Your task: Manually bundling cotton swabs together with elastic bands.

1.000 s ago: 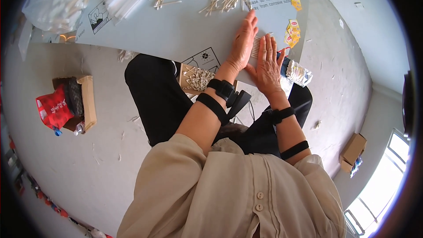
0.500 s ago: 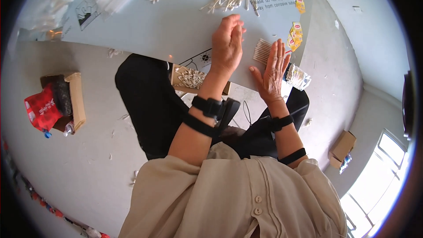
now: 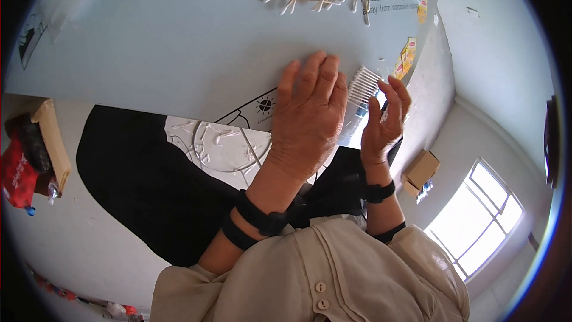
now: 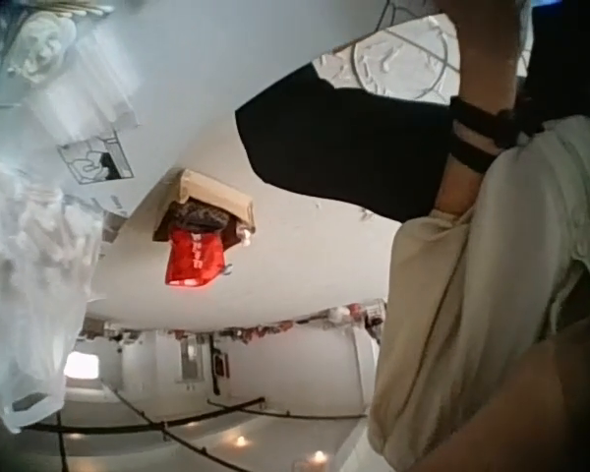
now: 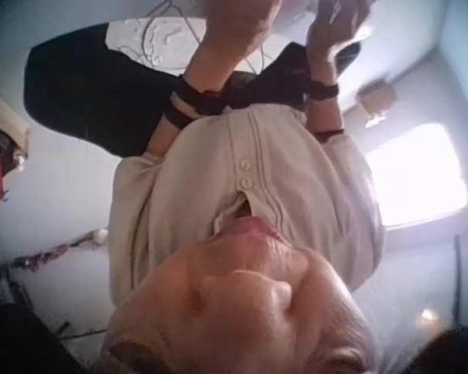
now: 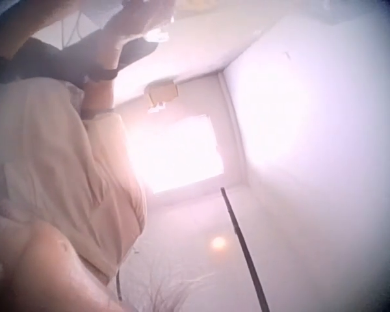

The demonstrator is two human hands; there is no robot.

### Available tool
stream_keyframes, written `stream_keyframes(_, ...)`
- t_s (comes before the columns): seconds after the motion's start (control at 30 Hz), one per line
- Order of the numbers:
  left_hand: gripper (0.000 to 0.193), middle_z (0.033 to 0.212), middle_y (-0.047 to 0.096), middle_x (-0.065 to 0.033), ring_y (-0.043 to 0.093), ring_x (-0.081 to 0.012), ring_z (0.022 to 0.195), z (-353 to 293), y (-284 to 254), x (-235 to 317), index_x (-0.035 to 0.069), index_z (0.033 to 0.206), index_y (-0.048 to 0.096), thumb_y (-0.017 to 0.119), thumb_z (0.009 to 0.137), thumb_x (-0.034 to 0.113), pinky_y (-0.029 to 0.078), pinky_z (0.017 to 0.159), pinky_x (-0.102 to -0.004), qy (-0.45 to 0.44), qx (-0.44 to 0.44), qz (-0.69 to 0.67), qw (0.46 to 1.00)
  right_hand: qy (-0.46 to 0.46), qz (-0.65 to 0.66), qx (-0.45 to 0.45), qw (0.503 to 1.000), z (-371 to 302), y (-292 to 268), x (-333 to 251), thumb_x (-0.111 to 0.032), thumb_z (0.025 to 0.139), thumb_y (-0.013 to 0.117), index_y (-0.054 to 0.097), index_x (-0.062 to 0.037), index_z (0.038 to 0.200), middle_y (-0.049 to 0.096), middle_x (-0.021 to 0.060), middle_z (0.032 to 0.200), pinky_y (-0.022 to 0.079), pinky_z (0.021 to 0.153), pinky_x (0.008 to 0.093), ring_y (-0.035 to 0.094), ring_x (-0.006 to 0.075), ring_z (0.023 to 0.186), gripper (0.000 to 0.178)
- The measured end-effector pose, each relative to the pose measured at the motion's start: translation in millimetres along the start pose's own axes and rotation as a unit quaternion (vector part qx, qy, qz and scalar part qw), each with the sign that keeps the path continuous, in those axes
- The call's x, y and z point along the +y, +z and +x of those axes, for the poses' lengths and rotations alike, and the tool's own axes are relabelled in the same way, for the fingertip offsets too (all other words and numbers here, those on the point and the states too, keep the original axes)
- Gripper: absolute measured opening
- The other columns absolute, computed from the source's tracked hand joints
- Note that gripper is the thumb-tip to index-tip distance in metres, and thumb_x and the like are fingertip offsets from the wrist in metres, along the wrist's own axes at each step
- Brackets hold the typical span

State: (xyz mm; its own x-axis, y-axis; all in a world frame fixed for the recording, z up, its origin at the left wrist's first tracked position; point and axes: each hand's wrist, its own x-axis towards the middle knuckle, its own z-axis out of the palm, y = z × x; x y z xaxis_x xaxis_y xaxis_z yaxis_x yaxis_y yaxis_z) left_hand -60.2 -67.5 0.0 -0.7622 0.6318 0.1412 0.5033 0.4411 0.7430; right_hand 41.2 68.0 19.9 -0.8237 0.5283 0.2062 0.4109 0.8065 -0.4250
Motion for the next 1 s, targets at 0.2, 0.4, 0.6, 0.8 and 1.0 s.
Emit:
stream_keyframes(0.2,0.022,0.102,0.06,-0.0056,0.05,-0.0222,0.111,0,-3,-5,0.004,0.095,0.066,0.063,0.074,0.011,0.03,0.101,-0.0412,-0.002,0.035,-0.086,0.996,0.013,0.029,-0.092,0.995,36,-11,-2,0.002,0.079,0.069,0.063,-0.0039,0.086,0.057,0.0055,0.085,0.046,0.07,0.0286,0.058,0.0185,0.08,0.011)
stream_keyframes(0.4,0.023,0.102,0.06,-0.004,0.051,-0.023,0.109,-1,3,-6,0.006,0.096,0.068,0.067,0.073,0.011,0.03,0.099,-0.0432,0.006,0.04,-0.079,0.996,-0.039,-0.001,-0.122,0.992,43,-4,4,0.005,0.077,0.068,0.062,-0.0024,0.083,0.057,0.0073,0.081,0.046,0.066,0.0303,0.058,0.0213,0.076,0.011)
stream_keyframes(0.6,0.019,0.098,0.06,-0.0044,0.053,-0.0209,0.106,0,4,-6,0.005,0.091,0.065,0.061,0.074,0.011,0.032,0.1,-0.0408,0.011,0.06,-0.068,0.996,-0.051,-0.023,-0.16,0.985,53,-6,2,0.002,0.077,0.067,0.061,-0.0035,0.084,0.057,0.0079,0.081,0.047,0.067,0.0341,0.058,0.0252,0.078,0.011)
stream_keyframes(0.8,0.022,0.098,0.061,-0.0019,0.053,-0.0221,0.104,1,4,-5,0.006,0.093,0.068,0.067,0.072,0.011,0.032,0.095,-0.041,0.014,0.053,-0.047,0.997,-0.054,-0.027,-0.215,0.975,56,-8,6,0.001,0.078,0.065,0.056,-0.0046,0.081,0.055,0.0073,0.08,0.047,0.067,0.0383,0.056,0.0274,0.081,0.011)
stream_keyframes(1.0,0.022,0.098,0.058,-0.0027,0.053,-0.0222,0.105,4,0,-1,0.007,0.091,0.065,0.064,0.069,0.01,0.032,0.097,-0.0422,0.022,0.047,-0.051,0.997,-0.068,0.058,-0.106,0.99,49,-21,7,0.005,0.082,0.061,0.053,-0.003,0.086,0.055,0.0076,0.084,0.045,0.066,0.0302,0.054,0.0207,0.075,0.012)
